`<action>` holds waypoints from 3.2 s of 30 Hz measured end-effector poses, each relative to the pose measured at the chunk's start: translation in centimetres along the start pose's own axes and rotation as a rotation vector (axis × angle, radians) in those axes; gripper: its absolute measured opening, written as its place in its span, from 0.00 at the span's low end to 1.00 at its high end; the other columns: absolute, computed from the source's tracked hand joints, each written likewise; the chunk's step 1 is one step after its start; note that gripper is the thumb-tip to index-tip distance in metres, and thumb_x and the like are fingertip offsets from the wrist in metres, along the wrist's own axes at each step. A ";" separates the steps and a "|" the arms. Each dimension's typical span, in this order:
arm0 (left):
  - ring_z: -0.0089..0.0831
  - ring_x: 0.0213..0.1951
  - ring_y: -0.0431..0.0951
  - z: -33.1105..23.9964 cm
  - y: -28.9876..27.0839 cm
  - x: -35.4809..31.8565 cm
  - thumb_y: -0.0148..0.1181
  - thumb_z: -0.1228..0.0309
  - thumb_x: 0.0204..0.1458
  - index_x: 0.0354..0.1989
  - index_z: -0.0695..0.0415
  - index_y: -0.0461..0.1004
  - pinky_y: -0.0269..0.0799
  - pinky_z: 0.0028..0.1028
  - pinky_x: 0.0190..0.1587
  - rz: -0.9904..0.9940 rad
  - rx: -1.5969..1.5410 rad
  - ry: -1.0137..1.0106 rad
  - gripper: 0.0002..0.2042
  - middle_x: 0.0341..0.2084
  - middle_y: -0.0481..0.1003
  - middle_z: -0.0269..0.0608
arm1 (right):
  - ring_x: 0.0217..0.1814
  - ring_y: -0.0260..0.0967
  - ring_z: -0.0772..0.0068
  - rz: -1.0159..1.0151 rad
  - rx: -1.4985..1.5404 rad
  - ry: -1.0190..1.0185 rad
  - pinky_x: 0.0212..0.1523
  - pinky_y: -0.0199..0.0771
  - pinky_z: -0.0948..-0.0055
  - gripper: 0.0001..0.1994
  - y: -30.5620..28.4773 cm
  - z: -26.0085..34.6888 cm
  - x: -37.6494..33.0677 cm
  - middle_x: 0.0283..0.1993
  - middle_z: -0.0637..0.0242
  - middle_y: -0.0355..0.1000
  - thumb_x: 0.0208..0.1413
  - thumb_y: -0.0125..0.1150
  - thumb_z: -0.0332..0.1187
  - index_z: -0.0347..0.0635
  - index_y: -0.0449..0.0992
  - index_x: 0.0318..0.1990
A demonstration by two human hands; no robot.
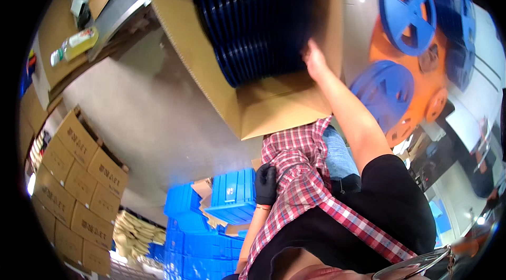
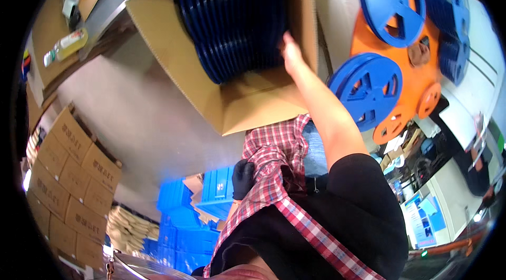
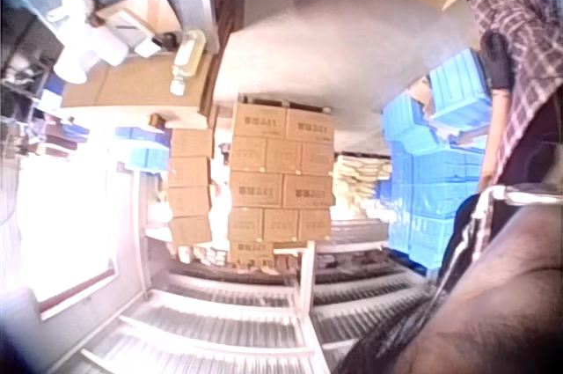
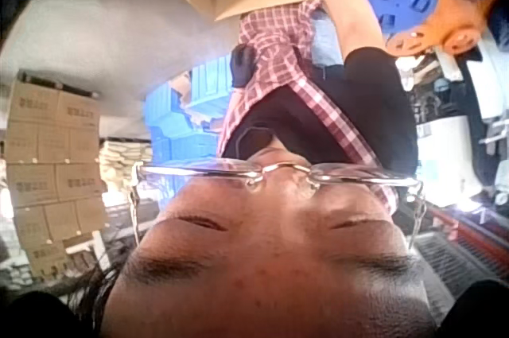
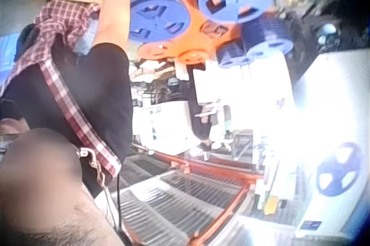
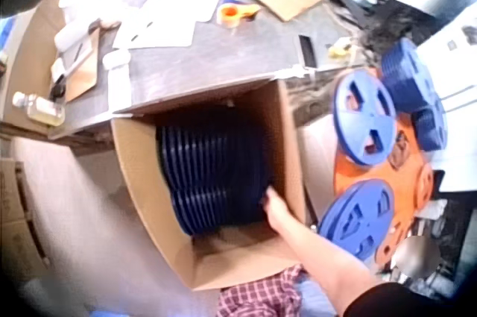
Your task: The person picks up blue plastic spools from a cardboard box and stacks them onto a table. The person handles the spools one by one, placing them on top of an existing stack.
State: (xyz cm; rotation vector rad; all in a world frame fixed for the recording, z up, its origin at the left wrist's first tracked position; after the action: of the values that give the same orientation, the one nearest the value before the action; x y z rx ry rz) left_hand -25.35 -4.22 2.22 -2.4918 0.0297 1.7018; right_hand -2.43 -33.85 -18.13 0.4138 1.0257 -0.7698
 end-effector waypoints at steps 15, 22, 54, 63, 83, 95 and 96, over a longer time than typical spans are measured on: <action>0.35 0.47 0.68 -27.7 -1.2 -13.8 0.37 0.62 0.59 0.47 0.64 0.64 0.62 0.34 0.52 -0.117 -0.011 1.613 0.18 0.43 0.68 0.46 | 0.37 0.70 0.65 -0.250 -0.876 -0.774 0.39 0.70 0.71 0.08 -24.9 -5.0 -15.5 0.36 0.60 0.71 0.48 0.55 0.27 0.38 0.74 0.37; 0.29 0.41 0.69 -22.4 1.3 -6.7 0.48 0.68 0.55 0.48 0.62 0.66 0.66 0.29 0.46 -0.272 0.306 1.177 0.15 0.41 0.69 0.41 | 0.51 0.66 0.68 1.443 0.119 -0.524 0.52 0.63 0.69 0.21 -3.7 8.0 -32.6 0.53 0.56 0.64 0.63 0.36 0.43 0.35 0.69 0.49; 0.52 0.56 0.60 -12.1 34.1 21.0 0.67 0.57 0.33 0.62 0.60 0.43 0.60 0.40 0.55 -0.176 1.222 0.674 0.49 0.57 0.55 0.57 | 0.42 0.67 0.70 2.186 0.772 0.082 0.45 0.66 0.71 0.21 -11.1 6.7 -43.6 0.45 0.63 0.67 0.63 0.36 0.45 0.35 0.68 0.48; 0.27 0.29 0.73 -12.6 28.7 15.8 0.65 0.71 0.38 0.38 0.63 0.72 0.69 0.27 0.33 0.351 0.426 0.556 0.17 0.28 0.74 0.38 | 0.42 0.67 0.70 2.203 0.475 0.028 0.45 0.66 0.71 0.21 -11.0 5.0 -46.7 0.44 0.63 0.67 0.63 0.37 0.44 0.35 0.68 0.48; 0.16 0.14 0.52 -16.5 2.5 -9.8 0.42 0.61 0.59 0.39 0.57 0.66 0.49 0.19 0.18 0.808 -0.907 0.797 0.12 0.12 0.53 0.26 | 0.41 0.67 0.70 2.532 -0.119 0.206 0.44 0.66 0.71 0.20 -7.7 -2.3 -62.5 0.43 0.64 0.68 0.62 0.38 0.43 0.35 0.68 0.47; 0.15 0.14 0.55 -11.7 -19.2 -15.2 0.44 0.62 0.58 0.39 0.58 0.68 0.53 0.18 0.18 0.782 -1.277 1.300 0.12 0.12 0.57 0.26 | 0.41 0.67 0.70 2.745 -0.348 0.895 0.43 0.67 0.71 0.19 -2.8 -13.6 -70.5 0.43 0.64 0.68 0.62 0.39 0.43 0.35 0.68 0.46; 0.15 0.14 0.54 -11.1 -21.3 -15.2 0.44 0.62 0.58 0.39 0.58 0.68 0.52 0.18 0.18 0.779 -1.292 1.318 0.12 0.11 0.56 0.26 | 0.41 0.67 0.70 2.747 -0.374 0.953 0.43 0.67 0.71 0.19 -1.9 -14.7 -70.8 0.43 0.64 0.68 0.62 0.39 0.43 0.35 0.68 0.46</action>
State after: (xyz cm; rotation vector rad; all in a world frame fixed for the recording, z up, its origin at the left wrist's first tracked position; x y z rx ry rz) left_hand -18.77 14.79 22.27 -4.3820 0.0209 -0.7118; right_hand -33.60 0.80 37.15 1.2804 0.4520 2.1747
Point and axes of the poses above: each hand's wrist, its own x-axis towards the middle knuckle, its own y-axis out of the palm, z = x × y, the point moved 2 cm from there along x, towards the middle knuckle
